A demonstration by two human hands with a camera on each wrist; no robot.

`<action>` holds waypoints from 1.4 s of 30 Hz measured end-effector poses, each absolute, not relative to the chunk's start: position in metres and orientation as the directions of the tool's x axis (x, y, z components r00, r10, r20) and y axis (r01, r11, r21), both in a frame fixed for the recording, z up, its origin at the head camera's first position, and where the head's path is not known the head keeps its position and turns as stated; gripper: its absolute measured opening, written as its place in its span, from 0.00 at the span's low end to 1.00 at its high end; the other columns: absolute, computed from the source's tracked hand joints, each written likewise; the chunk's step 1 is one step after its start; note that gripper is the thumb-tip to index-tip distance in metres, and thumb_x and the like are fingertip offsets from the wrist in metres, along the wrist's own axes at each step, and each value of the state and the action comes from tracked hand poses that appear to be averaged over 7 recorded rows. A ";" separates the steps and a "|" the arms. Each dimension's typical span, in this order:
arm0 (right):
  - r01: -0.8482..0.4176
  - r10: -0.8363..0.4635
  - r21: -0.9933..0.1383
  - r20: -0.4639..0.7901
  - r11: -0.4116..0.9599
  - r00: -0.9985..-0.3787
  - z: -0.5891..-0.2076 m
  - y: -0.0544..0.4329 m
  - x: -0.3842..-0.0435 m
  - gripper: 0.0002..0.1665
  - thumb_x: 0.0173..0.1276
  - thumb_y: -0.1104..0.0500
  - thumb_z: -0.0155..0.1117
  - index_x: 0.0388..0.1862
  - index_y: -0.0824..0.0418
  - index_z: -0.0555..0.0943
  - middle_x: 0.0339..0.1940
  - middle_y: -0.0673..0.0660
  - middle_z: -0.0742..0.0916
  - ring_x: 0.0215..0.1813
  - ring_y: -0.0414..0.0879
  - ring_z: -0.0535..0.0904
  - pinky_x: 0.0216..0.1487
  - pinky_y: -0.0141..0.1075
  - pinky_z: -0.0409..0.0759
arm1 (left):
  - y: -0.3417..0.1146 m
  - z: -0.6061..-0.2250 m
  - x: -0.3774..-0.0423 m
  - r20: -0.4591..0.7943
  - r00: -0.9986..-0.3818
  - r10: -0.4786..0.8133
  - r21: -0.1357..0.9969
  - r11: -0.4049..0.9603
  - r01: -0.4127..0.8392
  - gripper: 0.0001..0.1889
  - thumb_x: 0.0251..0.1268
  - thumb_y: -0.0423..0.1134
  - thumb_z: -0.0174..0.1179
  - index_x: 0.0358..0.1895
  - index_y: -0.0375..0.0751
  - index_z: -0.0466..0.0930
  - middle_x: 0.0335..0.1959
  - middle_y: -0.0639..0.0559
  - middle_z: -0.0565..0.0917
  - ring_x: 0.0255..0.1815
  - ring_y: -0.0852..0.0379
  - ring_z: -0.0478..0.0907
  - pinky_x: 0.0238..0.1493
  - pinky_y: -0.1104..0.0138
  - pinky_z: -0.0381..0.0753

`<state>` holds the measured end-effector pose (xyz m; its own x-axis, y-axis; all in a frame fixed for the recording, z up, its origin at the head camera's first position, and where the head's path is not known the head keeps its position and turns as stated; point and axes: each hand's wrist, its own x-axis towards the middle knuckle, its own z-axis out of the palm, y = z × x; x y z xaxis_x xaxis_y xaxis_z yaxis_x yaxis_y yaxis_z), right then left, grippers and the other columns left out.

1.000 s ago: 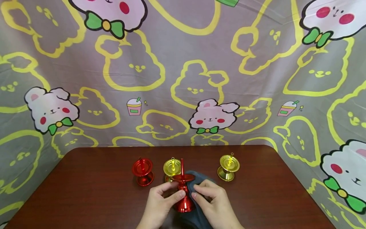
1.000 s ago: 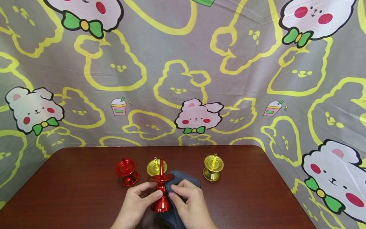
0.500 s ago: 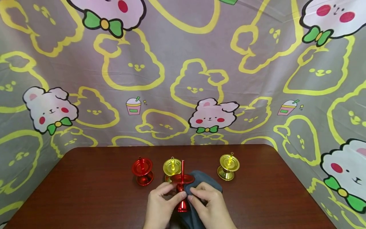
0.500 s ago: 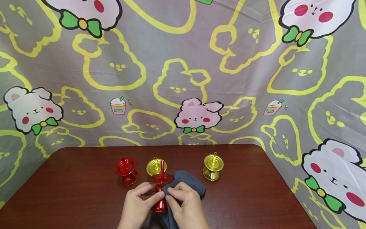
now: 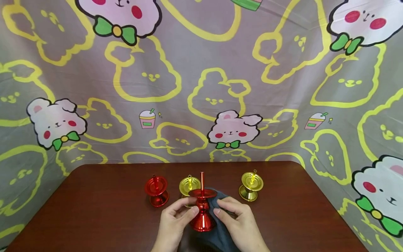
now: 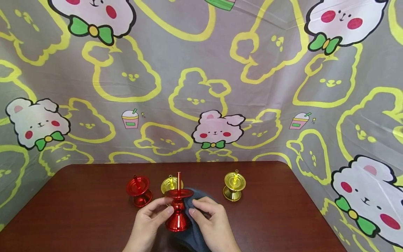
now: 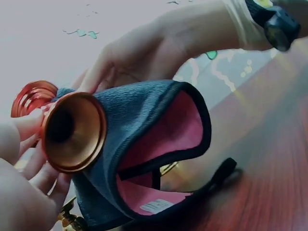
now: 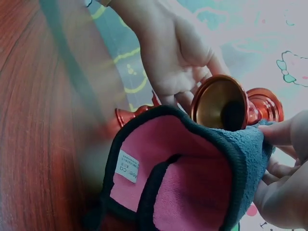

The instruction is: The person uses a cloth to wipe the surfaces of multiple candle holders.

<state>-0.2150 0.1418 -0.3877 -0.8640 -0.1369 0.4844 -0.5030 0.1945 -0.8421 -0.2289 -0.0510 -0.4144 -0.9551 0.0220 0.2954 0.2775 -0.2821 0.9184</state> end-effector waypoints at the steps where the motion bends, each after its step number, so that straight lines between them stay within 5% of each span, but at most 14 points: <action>1: -0.495 -0.138 -0.848 0.477 0.188 -0.868 -0.388 0.142 -0.215 0.13 0.65 0.67 0.70 0.49 0.68 0.87 0.39 0.55 0.87 0.44 0.39 0.81 0.45 0.31 0.80 | -0.052 -0.414 -0.229 0.266 -0.963 0.045 0.922 -0.304 0.241 0.16 0.62 0.23 0.65 0.51 0.16 0.77 0.39 0.51 0.86 0.39 0.60 0.84 0.43 0.69 0.82; 9: -0.535 -0.176 -0.826 0.508 0.178 -0.843 -0.391 0.143 -0.214 0.13 0.66 0.68 0.68 0.50 0.69 0.87 0.38 0.56 0.86 0.43 0.40 0.80 0.43 0.31 0.81 | -0.059 -0.415 -0.233 0.107 -0.966 0.236 0.923 -0.385 0.008 0.12 0.66 0.27 0.64 0.51 0.32 0.81 0.42 0.51 0.86 0.44 0.60 0.83 0.49 0.68 0.81; 14: -0.562 -0.177 -0.805 0.535 0.190 -0.826 -0.393 0.142 -0.214 0.13 0.65 0.70 0.69 0.49 0.70 0.87 0.37 0.56 0.85 0.41 0.40 0.79 0.41 0.32 0.80 | -0.061 -0.415 -0.233 0.132 -0.949 0.286 0.937 -0.349 0.025 0.19 0.68 0.28 0.63 0.56 0.16 0.75 0.43 0.50 0.87 0.45 0.61 0.83 0.49 0.68 0.81; 24: -0.724 -0.213 -0.602 0.701 0.336 -0.681 -0.398 0.137 -0.217 0.13 0.56 0.74 0.74 0.41 0.67 0.89 0.29 0.49 0.83 0.32 0.35 0.75 0.28 0.29 0.75 | -0.057 -0.410 -0.230 0.154 -0.980 0.123 0.985 -0.101 0.142 0.17 0.59 0.30 0.71 0.50 0.25 0.84 0.44 0.41 0.88 0.43 0.62 0.82 0.44 0.68 0.82; 32: -0.750 -0.221 -0.537 0.735 0.385 -0.640 -0.405 0.126 -0.214 0.13 0.55 0.73 0.75 0.41 0.67 0.89 0.29 0.47 0.82 0.31 0.33 0.74 0.26 0.23 0.72 | -0.050 -0.409 -0.226 0.220 -0.975 -0.038 0.975 0.026 0.219 0.15 0.48 0.29 0.78 0.42 0.32 0.89 0.39 0.44 0.88 0.37 0.63 0.83 0.37 0.69 0.83; 37: -0.745 -0.222 -0.569 0.722 0.349 -0.655 -0.405 0.124 -0.212 0.13 0.57 0.73 0.74 0.42 0.69 0.89 0.30 0.49 0.83 0.32 0.34 0.76 0.27 0.25 0.74 | -0.050 -0.411 -0.227 0.256 -0.965 -0.058 0.965 0.075 0.251 0.15 0.48 0.30 0.78 0.42 0.34 0.90 0.39 0.45 0.87 0.37 0.64 0.83 0.36 0.69 0.83; 42: -0.660 -0.185 -0.693 0.636 0.290 -0.749 -0.401 0.131 -0.213 0.12 0.61 0.72 0.71 0.45 0.71 0.88 0.33 0.52 0.85 0.37 0.36 0.79 0.34 0.32 0.80 | -0.051 -0.413 -0.227 0.317 -0.947 -0.054 0.949 0.023 0.316 0.12 0.57 0.29 0.72 0.44 0.30 0.88 0.42 0.42 0.87 0.41 0.64 0.82 0.40 0.71 0.82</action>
<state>-0.2129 0.1305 -0.4006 -0.7492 -0.1850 0.6360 -0.6600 0.2900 -0.6930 -0.2273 -0.0508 -0.4134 -0.9470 -0.0535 0.3167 0.3158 0.0232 0.9485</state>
